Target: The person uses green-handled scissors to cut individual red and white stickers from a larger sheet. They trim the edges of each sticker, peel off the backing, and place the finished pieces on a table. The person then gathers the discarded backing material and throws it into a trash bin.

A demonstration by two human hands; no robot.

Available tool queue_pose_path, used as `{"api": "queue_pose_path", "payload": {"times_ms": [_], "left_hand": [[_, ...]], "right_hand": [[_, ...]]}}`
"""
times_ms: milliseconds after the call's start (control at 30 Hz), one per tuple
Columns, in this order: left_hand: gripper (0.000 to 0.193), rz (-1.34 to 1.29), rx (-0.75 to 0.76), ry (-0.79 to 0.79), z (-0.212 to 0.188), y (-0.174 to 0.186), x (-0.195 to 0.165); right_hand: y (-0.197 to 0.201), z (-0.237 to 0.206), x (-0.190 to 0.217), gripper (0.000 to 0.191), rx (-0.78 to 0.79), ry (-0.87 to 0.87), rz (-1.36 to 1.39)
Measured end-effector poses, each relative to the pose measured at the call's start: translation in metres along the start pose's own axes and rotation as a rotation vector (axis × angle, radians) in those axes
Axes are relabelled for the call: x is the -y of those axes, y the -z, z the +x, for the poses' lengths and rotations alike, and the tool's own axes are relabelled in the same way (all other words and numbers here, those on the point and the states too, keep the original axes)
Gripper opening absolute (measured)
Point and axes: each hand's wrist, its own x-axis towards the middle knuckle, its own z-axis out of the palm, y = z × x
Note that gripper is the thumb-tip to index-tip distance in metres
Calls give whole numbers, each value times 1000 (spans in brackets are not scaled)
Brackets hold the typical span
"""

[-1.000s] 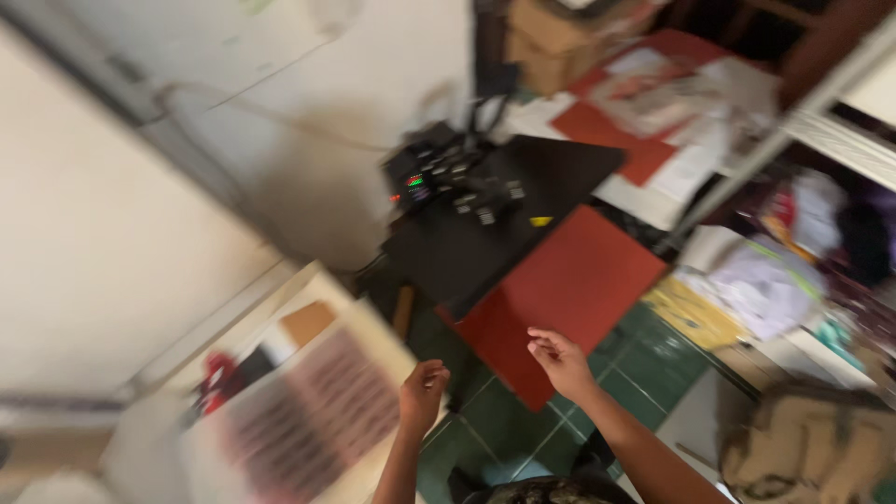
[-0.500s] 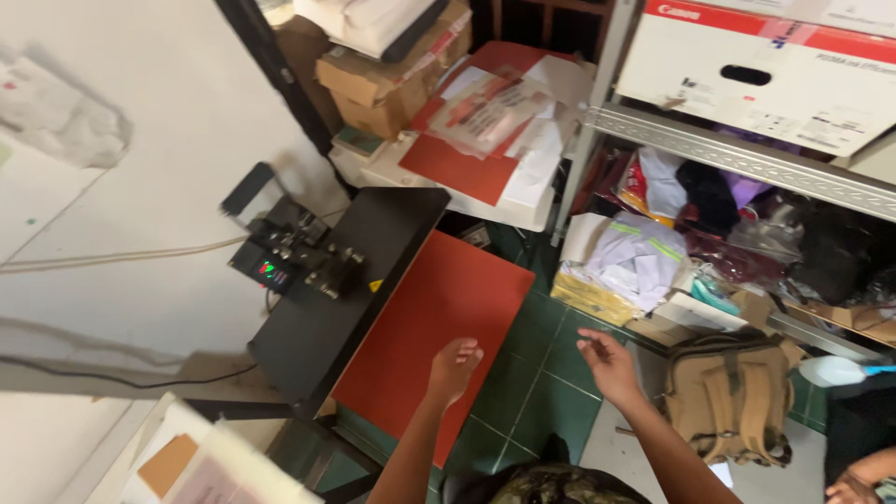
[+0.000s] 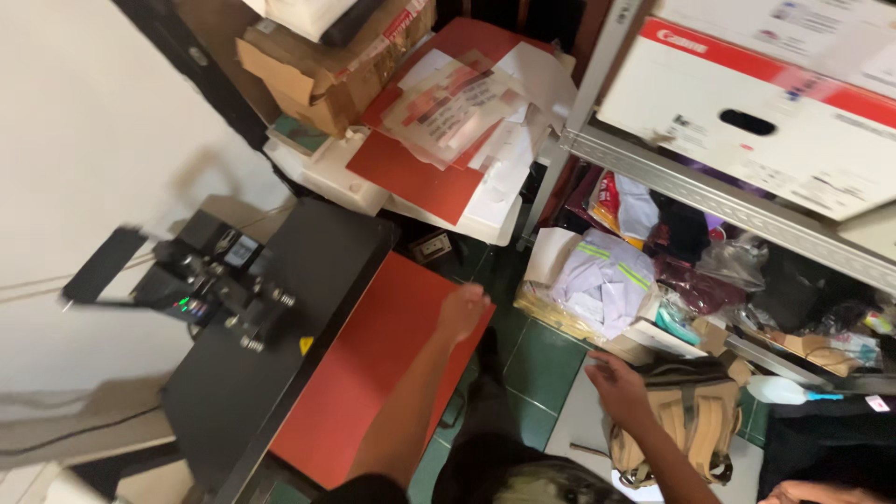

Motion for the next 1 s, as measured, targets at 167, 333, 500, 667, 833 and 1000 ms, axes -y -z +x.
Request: {"api": "queue_pose_path", "payload": {"times_ms": [167,333,500,667,833,1000], "left_hand": [[44,-245,-347,8,138,1,-5],[43,-372,-559,348,251,24,-2],[46,-378,-563,609,328,37,6],[50,-448,-696,589,365,37,10],[24,-862,-742,540,380,39,3],[10,-1132,-668,469,392,43,-7]], "right_hand": [[7,68,-10,46,78,53,-243],[-3,152,9,52,148,-92,53],[-26,223,41,52,142,-121,10],[-43,276,63,50,197,-50,51],[-55,298,66,48,244,-54,73],[-55,291,64,43,320,-113,56]]}}
